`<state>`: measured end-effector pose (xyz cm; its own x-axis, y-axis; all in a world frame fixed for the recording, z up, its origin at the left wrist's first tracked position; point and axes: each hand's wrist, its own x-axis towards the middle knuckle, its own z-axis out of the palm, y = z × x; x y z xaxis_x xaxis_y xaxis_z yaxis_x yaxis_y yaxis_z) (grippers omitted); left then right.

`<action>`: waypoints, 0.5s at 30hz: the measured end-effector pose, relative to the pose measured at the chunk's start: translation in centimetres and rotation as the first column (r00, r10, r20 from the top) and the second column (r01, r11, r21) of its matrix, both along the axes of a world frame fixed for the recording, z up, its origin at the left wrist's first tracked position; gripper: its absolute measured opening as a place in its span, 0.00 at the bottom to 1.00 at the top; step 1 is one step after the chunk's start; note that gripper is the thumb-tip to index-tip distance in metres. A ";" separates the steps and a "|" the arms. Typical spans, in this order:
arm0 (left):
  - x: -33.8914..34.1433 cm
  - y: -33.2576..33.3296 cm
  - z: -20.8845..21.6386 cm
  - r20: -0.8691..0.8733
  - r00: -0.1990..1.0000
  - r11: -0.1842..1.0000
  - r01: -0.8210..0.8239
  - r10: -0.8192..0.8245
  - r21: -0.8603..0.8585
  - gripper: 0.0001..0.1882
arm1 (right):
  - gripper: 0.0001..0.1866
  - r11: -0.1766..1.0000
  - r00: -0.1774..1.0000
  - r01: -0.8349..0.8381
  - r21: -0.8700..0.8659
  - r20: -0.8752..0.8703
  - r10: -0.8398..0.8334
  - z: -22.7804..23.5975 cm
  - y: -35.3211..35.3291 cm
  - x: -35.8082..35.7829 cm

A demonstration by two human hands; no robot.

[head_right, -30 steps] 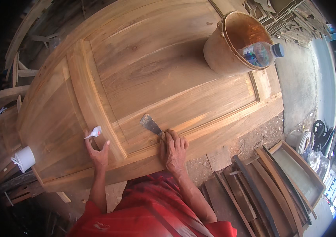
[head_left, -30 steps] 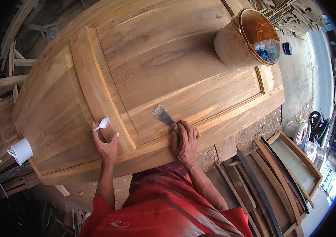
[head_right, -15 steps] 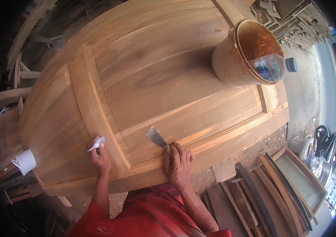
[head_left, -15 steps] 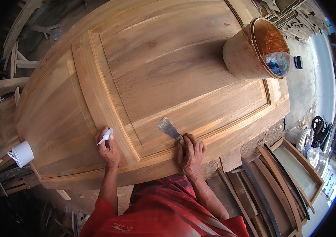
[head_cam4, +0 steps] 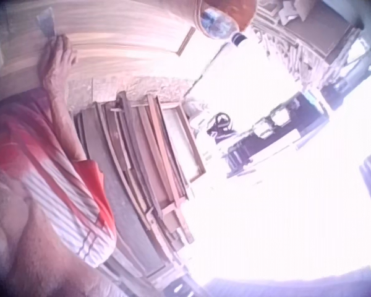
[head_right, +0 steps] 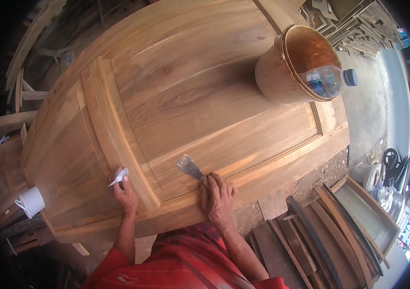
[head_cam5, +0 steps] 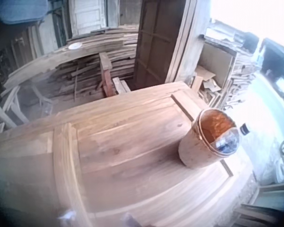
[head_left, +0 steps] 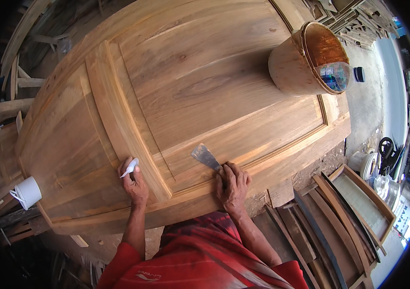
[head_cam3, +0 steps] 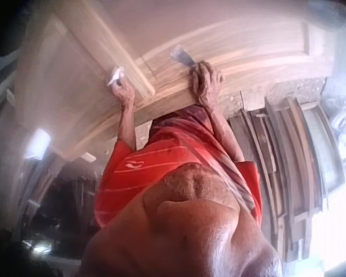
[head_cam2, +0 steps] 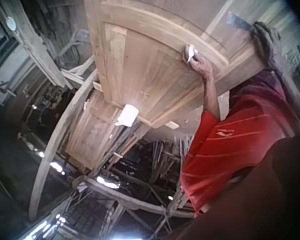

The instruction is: The person applies adhesive from a bottle to the joints and surfaces of a wooden door and then uses a putty knife to scrape or level the wood surface.

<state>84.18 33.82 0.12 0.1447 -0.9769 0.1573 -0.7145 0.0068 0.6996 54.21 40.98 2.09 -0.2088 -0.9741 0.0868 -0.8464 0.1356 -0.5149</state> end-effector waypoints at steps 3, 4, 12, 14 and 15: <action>0.0 -0.5 -0.4 -0.032 0.999 0.999 -0.025 0.024 -0.029 0.16 | 0.27 1.000 1.000 0.007 0.030 0.027 -0.008 0.0 -0.3 0.2; 0.3 0.1 -0.2 -0.010 0.999 0.999 -0.033 0.032 -0.033 0.17 | 0.28 0.999 0.999 -0.007 0.047 0.038 0.005 0.4 0.1 0.2; 0.0 0.4 -0.8 -0.001 0.993 0.993 -0.117 0.117 0.020 0.18 | 0.30 0.999 0.996 -0.039 0.035 0.081 0.036 0.4 0.9 -0.3; -0.1 0.6 -0.8 -0.018 0.991 0.992 -0.130 0.130 0.010 0.17 | 0.31 0.999 0.993 -0.054 0.003 0.101 0.053 0.6 0.7 -0.5; -0.3 0.6 -1.0 -0.015 0.991 0.991 -0.132 0.132 0.007 0.17 | 0.31 0.998 0.993 -0.057 0.000 0.105 0.056 0.4 0.8 -0.7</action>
<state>83.88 34.46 -0.86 0.2748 -0.9500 0.1485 -0.6983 -0.0910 0.7100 53.54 41.76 2.50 -0.1613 -0.9848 0.0641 -0.7940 0.0909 -0.6011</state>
